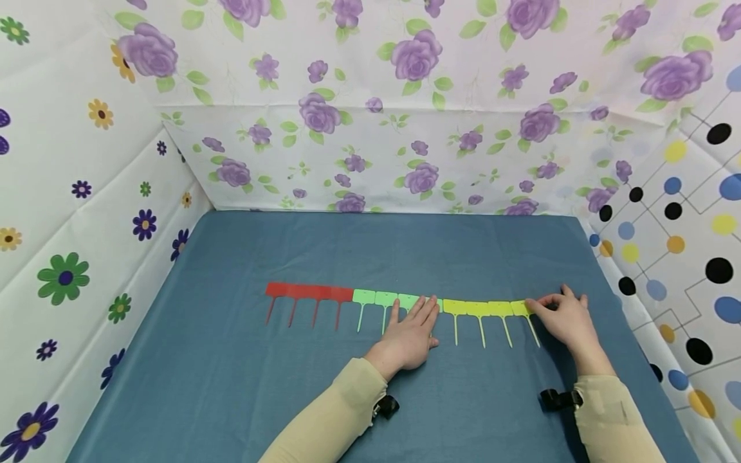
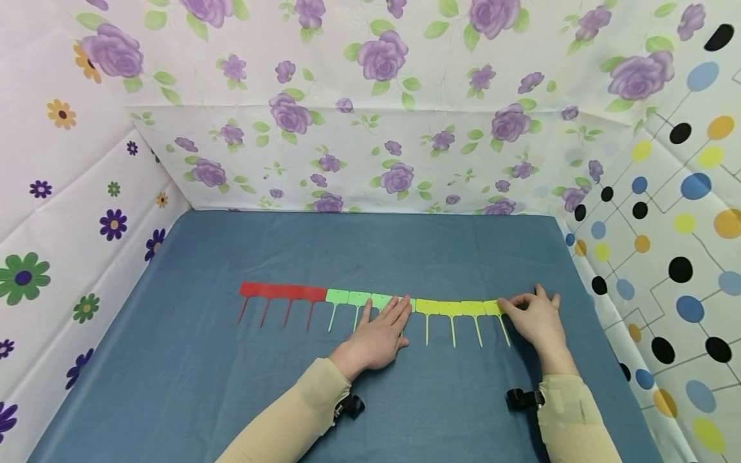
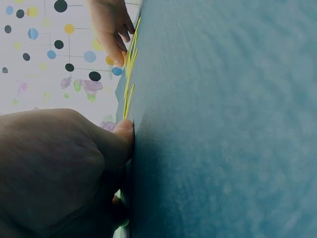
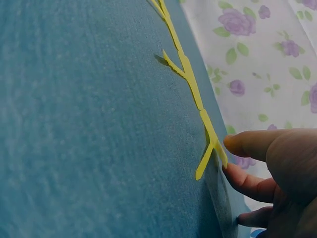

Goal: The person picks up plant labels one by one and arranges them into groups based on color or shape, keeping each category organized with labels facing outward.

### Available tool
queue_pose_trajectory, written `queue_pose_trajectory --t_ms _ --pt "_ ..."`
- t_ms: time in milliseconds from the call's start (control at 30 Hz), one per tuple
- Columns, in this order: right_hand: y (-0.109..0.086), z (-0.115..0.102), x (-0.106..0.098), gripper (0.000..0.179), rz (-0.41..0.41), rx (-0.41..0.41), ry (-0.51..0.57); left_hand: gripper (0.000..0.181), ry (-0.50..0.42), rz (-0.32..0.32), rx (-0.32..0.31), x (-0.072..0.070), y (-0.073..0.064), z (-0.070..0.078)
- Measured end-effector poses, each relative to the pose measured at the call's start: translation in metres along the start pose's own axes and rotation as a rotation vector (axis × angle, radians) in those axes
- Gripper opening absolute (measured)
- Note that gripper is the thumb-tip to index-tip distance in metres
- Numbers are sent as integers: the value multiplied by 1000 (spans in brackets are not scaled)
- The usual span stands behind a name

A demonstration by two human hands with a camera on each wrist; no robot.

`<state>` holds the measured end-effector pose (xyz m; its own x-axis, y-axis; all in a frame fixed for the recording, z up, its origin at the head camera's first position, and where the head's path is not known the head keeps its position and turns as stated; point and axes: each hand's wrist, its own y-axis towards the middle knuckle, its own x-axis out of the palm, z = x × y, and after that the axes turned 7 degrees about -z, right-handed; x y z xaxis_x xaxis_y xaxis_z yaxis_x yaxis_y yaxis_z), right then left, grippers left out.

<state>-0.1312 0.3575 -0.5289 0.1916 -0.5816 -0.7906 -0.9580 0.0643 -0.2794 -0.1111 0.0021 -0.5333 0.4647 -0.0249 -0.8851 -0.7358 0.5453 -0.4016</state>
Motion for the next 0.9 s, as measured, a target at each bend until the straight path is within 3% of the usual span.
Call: queue_pose_trajectory --t_ms 300,700,900 --pt "-1 0 2 49 30 20 -3 73 1 3 10 -3 -4 2" --pt "-1 0 -1 58 19 42 14 73 108 54 -5 -8 -7 9" --pt "-2 -1 -3 60 15 43 33 71 147 50 -15 -12 -6 9"
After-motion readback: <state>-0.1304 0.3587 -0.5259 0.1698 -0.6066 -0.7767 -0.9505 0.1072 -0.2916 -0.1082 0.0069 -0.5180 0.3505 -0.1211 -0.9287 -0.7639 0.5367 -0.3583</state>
